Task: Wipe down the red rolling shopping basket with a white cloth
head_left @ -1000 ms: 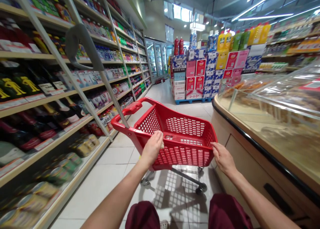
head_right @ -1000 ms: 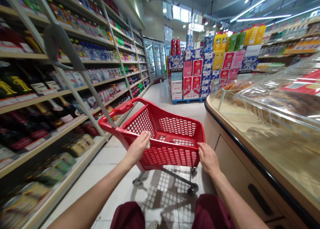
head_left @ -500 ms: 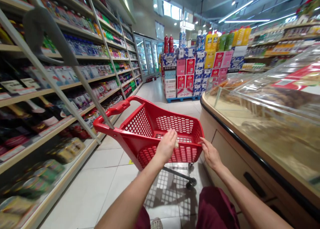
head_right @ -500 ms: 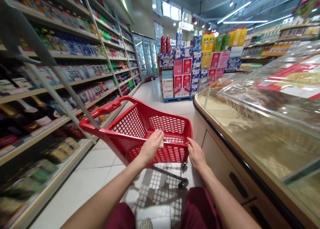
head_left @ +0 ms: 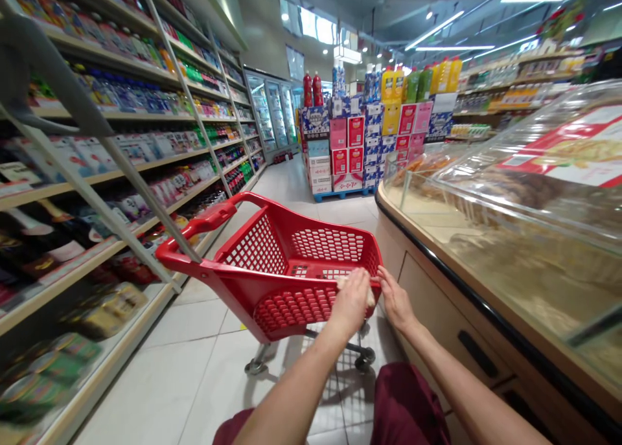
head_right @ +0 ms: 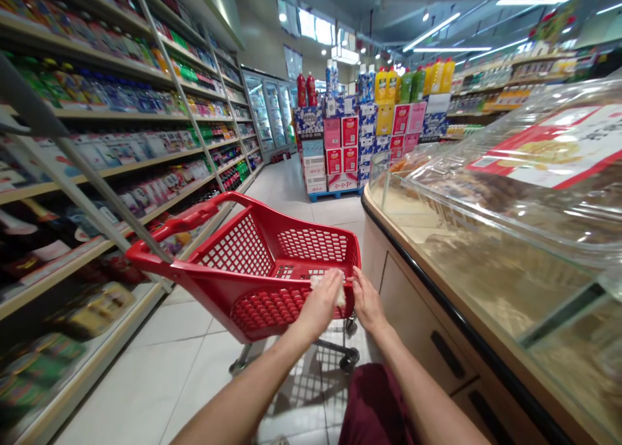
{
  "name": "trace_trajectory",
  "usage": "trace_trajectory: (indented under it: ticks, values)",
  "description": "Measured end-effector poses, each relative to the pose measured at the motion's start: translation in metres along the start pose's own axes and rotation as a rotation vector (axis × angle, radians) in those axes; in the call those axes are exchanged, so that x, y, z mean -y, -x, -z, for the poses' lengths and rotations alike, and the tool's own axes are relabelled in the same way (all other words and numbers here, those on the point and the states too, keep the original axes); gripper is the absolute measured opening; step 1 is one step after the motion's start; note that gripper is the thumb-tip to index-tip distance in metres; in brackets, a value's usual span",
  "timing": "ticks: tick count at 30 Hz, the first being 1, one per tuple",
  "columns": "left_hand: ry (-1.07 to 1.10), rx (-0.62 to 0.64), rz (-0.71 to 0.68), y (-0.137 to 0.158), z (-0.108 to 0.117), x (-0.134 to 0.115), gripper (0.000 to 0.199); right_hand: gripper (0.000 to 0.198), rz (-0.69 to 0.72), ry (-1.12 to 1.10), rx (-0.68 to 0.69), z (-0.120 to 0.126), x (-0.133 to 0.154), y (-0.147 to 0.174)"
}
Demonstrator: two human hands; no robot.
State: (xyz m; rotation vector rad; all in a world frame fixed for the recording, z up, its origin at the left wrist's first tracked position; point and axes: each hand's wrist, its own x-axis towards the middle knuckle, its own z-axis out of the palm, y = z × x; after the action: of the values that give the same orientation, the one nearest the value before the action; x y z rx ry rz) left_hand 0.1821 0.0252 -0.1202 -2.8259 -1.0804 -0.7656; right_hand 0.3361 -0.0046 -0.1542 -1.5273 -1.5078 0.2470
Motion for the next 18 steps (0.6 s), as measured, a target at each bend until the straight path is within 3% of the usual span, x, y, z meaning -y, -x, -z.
trace_trajectory:
  ticks: [2,6,8,11,12,15,18]
  values:
    - [0.048,0.003,-0.022,-0.001,-0.010,-0.013,0.049,0.045,0.069,0.053,0.020,0.001,0.002,0.000]
    - [0.015,0.008,0.215,-0.002,-0.010,-0.016,0.050,0.044,0.242,0.181,-0.018,-0.003,0.023,0.004]
    - [-0.031,0.097,0.215,0.003,0.006,0.000,0.052,0.042,0.301,0.230,0.015,-0.008,0.037,0.005]
    - [-0.153,0.225,0.188,0.016,0.045,0.038,0.061,0.036,0.253,0.318,0.083,-0.017,0.054,0.004]
    - [-0.220,0.229,0.241,0.022,0.059,0.051,0.060,0.036,0.223,0.348,0.075,-0.022,0.059,0.002]
    - [-0.358,0.222,0.340,0.035,0.091,0.082,0.033,0.041,0.223,0.389,0.051,-0.042,0.074,-0.003]
    - [-0.382,0.221,0.350,0.041,0.101,0.089,0.031,0.040,0.303,0.402,0.084,-0.063,0.085,-0.007]
